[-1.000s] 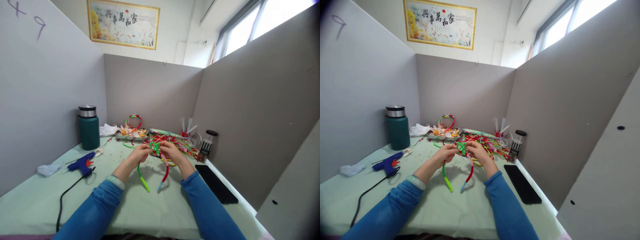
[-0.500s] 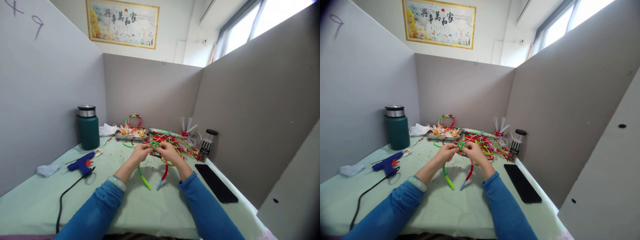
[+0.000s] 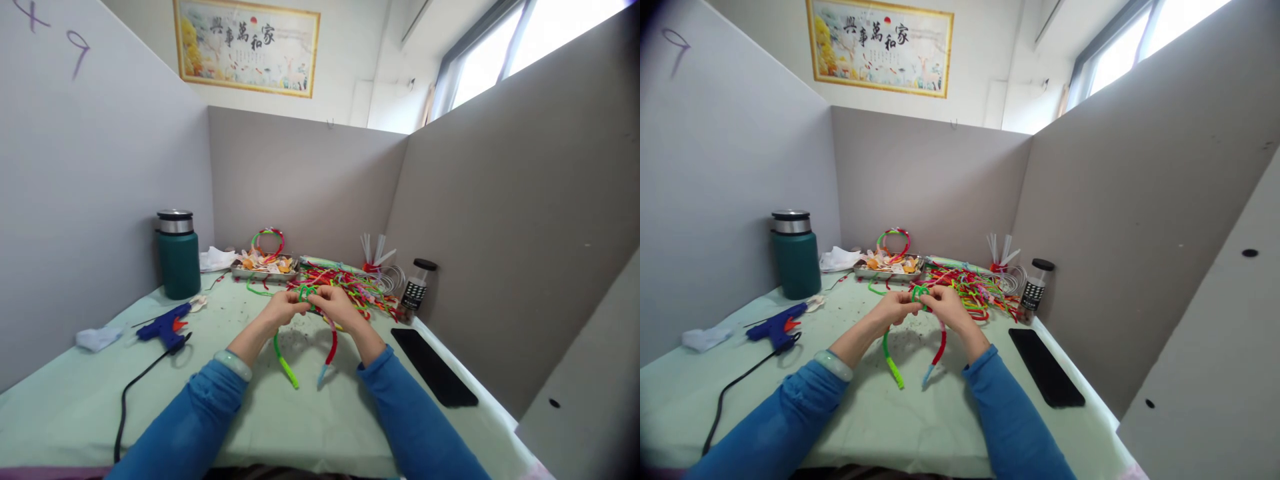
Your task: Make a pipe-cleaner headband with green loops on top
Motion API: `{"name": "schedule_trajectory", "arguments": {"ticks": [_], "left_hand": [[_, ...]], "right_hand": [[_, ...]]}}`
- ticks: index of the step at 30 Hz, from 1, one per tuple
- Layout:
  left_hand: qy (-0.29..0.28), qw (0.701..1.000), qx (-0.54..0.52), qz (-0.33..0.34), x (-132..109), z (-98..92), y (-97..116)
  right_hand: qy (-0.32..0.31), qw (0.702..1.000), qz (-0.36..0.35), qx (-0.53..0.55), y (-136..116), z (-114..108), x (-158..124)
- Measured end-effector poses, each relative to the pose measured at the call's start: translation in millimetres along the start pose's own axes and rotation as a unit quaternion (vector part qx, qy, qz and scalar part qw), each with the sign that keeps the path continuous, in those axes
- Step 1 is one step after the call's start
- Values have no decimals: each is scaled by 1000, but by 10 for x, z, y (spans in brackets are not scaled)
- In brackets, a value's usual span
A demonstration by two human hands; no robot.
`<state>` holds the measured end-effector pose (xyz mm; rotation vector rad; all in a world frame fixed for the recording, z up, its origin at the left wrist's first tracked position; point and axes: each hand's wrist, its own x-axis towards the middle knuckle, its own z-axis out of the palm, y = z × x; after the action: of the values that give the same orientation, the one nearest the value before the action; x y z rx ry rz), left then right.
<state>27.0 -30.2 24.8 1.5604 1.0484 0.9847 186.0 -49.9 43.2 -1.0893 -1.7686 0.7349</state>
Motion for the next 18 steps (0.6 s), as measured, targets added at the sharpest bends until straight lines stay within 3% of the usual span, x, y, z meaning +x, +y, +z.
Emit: {"name": "schedule_trajectory", "arguments": {"ticks": [7, 18], "left_hand": [[-2, 993, -116, -37, -6, 16, 47], [-8, 991, -126, -48, -25, 29, 45]], "right_hand": [[19, 1000, 5, 12, 71, 27, 34], [-1, 998, 17, 63, 14, -21, 15]]}}
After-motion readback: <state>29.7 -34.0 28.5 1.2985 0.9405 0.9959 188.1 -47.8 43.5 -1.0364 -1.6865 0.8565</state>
